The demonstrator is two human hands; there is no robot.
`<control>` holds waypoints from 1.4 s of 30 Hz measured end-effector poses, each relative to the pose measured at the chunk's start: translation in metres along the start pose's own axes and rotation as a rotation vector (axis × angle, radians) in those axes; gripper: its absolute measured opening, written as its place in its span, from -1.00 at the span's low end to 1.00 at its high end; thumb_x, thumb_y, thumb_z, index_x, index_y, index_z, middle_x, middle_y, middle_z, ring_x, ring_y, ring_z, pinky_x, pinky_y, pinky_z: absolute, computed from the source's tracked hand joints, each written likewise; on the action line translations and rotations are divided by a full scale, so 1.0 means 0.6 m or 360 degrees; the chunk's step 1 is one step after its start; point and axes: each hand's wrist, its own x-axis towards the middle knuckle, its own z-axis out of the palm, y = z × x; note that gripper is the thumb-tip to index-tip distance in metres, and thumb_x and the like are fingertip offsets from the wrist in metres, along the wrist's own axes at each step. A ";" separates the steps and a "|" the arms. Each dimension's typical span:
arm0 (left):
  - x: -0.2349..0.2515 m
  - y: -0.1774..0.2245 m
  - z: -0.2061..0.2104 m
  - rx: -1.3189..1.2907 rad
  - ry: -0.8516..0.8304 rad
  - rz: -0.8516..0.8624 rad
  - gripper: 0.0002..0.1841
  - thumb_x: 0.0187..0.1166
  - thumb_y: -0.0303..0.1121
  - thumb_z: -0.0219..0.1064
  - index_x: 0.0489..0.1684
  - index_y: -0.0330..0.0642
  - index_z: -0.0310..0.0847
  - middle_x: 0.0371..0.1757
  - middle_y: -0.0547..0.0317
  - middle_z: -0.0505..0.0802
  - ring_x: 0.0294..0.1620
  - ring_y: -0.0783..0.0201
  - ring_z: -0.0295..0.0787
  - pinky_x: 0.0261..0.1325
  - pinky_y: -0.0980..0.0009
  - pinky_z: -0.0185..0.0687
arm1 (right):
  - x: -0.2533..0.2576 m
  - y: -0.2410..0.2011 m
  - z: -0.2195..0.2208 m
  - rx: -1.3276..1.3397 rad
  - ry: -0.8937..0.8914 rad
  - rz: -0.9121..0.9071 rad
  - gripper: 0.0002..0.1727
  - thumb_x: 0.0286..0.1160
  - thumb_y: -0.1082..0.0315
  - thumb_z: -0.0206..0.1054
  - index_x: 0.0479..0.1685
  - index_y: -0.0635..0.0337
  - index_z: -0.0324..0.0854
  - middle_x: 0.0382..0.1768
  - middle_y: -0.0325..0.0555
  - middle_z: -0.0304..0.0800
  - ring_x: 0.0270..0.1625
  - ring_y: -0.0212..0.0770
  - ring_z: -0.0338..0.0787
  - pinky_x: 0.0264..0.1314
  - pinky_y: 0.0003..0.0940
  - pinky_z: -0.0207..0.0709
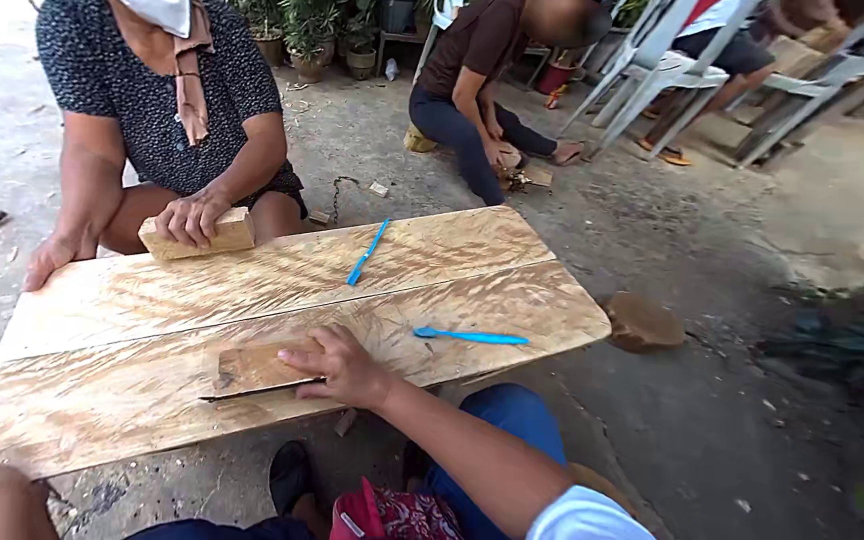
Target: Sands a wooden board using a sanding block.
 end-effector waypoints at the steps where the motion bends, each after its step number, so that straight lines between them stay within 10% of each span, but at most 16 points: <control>1: 0.004 -0.004 0.003 0.0013 0.0047 -0.0010 -0.39 0.94 -0.17 -0.36 0.58 -0.54 0.34 0.59 -0.34 0.55 0.64 0.02 0.48 0.66 0.14 0.33 | -0.001 0.003 0.003 0.0000 0.0023 0.0017 -0.44 0.13 0.10 0.69 0.27 -0.10 0.86 0.05 0.30 0.82 0.11 0.29 0.78 0.15 0.21 0.63; 11: -0.006 0.010 -0.001 0.0106 0.0147 -0.0153 -0.36 0.93 -0.10 -0.37 0.44 -0.47 0.50 0.45 -0.35 0.66 0.53 -0.10 0.59 0.55 -0.05 0.41 | 0.191 -0.129 0.189 0.0015 -0.0375 0.0076 -0.41 0.35 0.12 0.61 0.47 -0.21 0.73 0.16 0.31 0.75 0.26 0.33 0.67 0.34 0.22 0.47; 23: 0.011 -0.013 0.013 -0.0182 0.0178 -0.0192 -0.33 0.93 -0.02 -0.35 0.29 -0.47 0.55 0.28 -0.41 0.71 0.35 -0.20 0.65 0.36 -0.21 0.49 | -0.019 0.045 -0.017 -0.0261 0.0010 0.0081 -0.35 0.38 -0.18 0.44 0.37 0.05 0.79 0.12 0.51 0.73 0.14 0.47 0.71 0.21 0.35 0.54; 34: 0.012 -0.012 0.013 -0.0163 0.0143 -0.0197 -0.39 0.93 -0.07 -0.31 0.28 -0.41 0.58 0.26 -0.35 0.72 0.34 -0.15 0.66 0.37 -0.17 0.48 | 0.253 -0.154 0.232 -0.0049 -0.0435 0.0184 -0.33 0.33 0.18 0.64 0.56 -0.17 0.65 0.24 0.41 0.67 0.33 0.42 0.59 0.39 0.30 0.45; 42: 0.001 -0.006 0.006 -0.0159 0.0094 -0.0133 -0.41 0.93 -0.12 -0.33 0.35 -0.43 0.52 0.33 -0.28 0.69 0.37 -0.01 0.64 0.42 -0.05 0.48 | 0.161 -0.063 0.129 -0.0107 -0.0318 0.0124 -0.32 0.28 0.16 0.67 0.53 -0.22 0.67 0.14 0.30 0.72 0.22 0.33 0.67 0.25 0.23 0.56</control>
